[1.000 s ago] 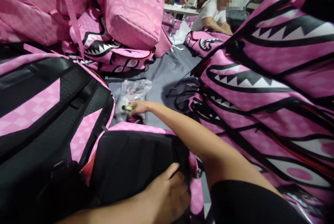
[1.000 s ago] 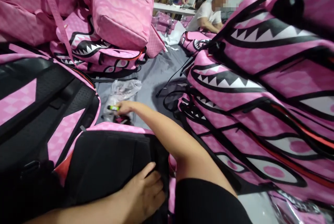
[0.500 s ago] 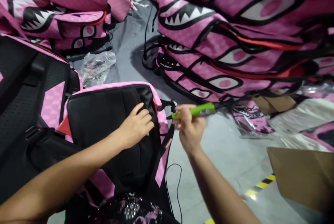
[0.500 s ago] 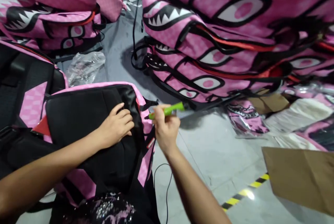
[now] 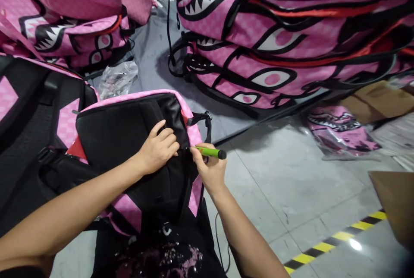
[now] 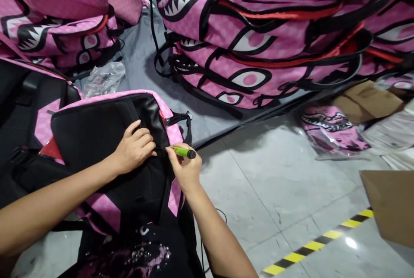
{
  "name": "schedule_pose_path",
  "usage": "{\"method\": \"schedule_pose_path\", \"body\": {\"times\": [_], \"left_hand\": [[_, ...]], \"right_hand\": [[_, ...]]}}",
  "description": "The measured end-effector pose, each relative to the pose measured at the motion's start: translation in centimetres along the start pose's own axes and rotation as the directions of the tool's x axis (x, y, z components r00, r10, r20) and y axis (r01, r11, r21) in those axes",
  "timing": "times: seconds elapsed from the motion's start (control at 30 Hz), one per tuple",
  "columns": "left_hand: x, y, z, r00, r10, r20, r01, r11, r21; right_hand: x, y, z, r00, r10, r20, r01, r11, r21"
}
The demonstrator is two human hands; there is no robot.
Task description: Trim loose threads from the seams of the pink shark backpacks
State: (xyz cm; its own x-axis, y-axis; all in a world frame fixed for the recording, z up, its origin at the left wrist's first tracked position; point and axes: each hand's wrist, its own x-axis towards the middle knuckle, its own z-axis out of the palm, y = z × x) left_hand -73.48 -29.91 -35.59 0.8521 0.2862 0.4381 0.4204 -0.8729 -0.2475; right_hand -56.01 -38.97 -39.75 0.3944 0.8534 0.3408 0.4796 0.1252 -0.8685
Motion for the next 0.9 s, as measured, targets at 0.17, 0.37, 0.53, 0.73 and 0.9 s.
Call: {"method": "schedule_pose_path", "body": {"times": [0.17, 0.37, 0.53, 0.73, 0.9], "left_hand": [[0.3, -0.2, 0.0, 0.999, 0.005, 0.047, -0.005, 1.0, 0.012], [0.3, 0.1, 0.1, 0.998, 0.018, 0.064, -0.018, 1.0, 0.008], [1.0, -1.4, -0.4, 0.989, 0.07, 0.134, -0.069, 0.998, -0.01], [5.5, -6.5, -1.5, 0.85, 0.177, 0.496, -0.174, 0.983, -0.054], [8.5, -3.0, -8.7, 0.885, 0.095, 0.455, -0.062, 0.994, -0.087]], "right_hand": [[-0.4, 0.4, 0.6, 1.0, 0.003, -0.012, -0.003, 1.0, 0.004], [-0.4, 0.6, 0.8, 0.996, 0.068, -0.051, -0.068, 0.998, 0.01], [0.1, 0.6, 0.4, 0.998, 0.054, 0.022, -0.054, 0.998, -0.019], [-0.4, 0.1, -0.1, 0.994, 0.105, -0.012, -0.101, 0.976, 0.196], [1.3, -3.7, -0.8, 0.93, -0.332, -0.158, 0.35, 0.932, 0.099]]}}
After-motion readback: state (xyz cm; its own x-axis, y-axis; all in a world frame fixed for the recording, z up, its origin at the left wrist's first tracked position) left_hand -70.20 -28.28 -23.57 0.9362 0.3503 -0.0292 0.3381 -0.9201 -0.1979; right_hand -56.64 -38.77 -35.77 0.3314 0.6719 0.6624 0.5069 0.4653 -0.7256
